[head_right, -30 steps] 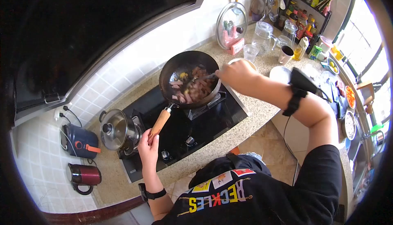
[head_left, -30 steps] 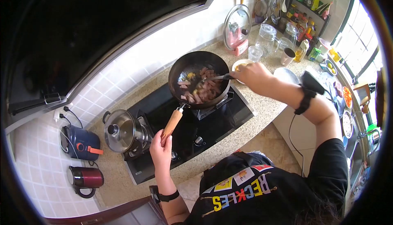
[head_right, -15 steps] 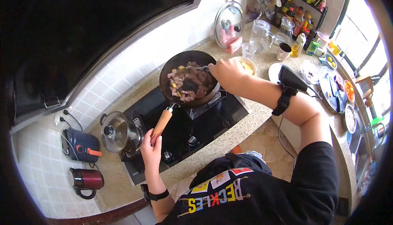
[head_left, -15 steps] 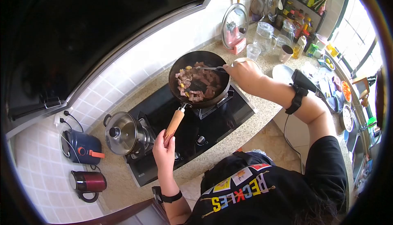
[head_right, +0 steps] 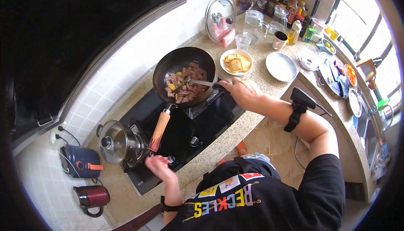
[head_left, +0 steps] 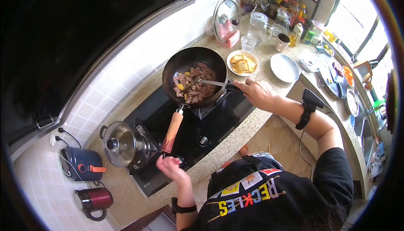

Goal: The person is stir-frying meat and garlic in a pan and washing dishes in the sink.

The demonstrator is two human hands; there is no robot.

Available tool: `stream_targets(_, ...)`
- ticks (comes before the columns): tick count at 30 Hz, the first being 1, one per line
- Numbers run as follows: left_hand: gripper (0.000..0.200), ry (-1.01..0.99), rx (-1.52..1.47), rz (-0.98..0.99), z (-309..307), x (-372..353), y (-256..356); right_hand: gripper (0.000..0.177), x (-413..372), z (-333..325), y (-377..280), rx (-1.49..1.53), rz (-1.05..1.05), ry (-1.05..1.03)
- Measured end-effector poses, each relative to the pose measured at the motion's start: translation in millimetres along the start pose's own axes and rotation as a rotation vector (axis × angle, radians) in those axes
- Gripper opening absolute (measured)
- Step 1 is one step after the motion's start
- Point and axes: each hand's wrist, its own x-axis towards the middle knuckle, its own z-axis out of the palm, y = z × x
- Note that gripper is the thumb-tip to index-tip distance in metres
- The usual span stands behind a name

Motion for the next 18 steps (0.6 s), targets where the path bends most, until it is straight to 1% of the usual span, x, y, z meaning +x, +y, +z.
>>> stream_targets(2,0.035,-0.242,0.333,-0.034,10.8,-13.7,-14.7,0.053,-7.2,-7.8,-7.4,0.145,0.049,-0.089)
stream_targets(3,0.035,-0.332,0.465,0.022,20.9,-20.2,-21.7,0.053,-11.1,-10.2,-8.3,0.146,0.059,-0.092)
stream_targets(4,0.036,-0.422,0.595,0.080,33.3,-22.4,-28.0,0.055,-15.7,-13.0,-7.6,0.195,0.048,-0.021)
stream_targets(5,0.037,-0.477,0.721,0.305,41.2,-20.2,-34.1,0.057,-21.3,-16.7,-6.7,0.244,0.039,0.051)
stream_targets(6,0.039,-0.528,0.840,0.537,49.1,-17.4,-39.5,0.057,-27.8,-22.0,-6.6,0.243,0.049,0.049)
stream_targets(7,0.045,-0.559,0.945,0.549,56.3,-17.5,-43.2,0.056,-35.8,-28.1,-7.1,0.216,0.059,0.164)
stream_targets(8,0.033,-0.508,0.991,0.634,62.9,-17.5,-49.5,0.055,-44.7,-34.2,-7.5,0.188,0.068,0.278)
stream_targets(9,0.024,-0.581,1.026,0.513,66.7,-14.9,-52.3,0.053,-55.6,-39.9,-8.0,0.197,0.133,0.272)
stream_targets(10,0.017,-0.656,1.058,0.392,69.5,-12.0,-54.4,0.051,-69.3,-32.7,-0.2,0.209,0.148,0.362)
stream_targets(11,0.014,-0.620,1.053,0.418,70.6,-11.1,-57.4,0.049,-83.7,-27.6,7.5,0.251,0.174,0.390)
stream_targets(13,0.016,-0.574,1.061,0.492,74.0,-6.7,-60.1,0.047,-105.4,-20.5,13.7,0.278,0.226,0.432)
stream_targets(15,0.020,-0.581,1.095,0.451,78.3,-7.7,-59.0,0.044,-140.7,-22.9,26.3,0.186,0.332,0.375)
stream_targets(16,0.020,-0.551,1.117,0.449,80.9,-9.1,-58.8,0.043,-154.7,-19.0,33.7,0.190,0.339,0.406)
stream_targets(17,0.020,-0.510,1.143,0.387,88.3,-13.9,-54.0,0.042,-171.5,-15.9,40.0,0.182,0.392,0.390)
stream_targets(18,0.021,-0.496,1.132,0.421,87.4,-12.9,-60.2,0.043,-183.8,-13.3,41.7,0.167,0.435,0.374)
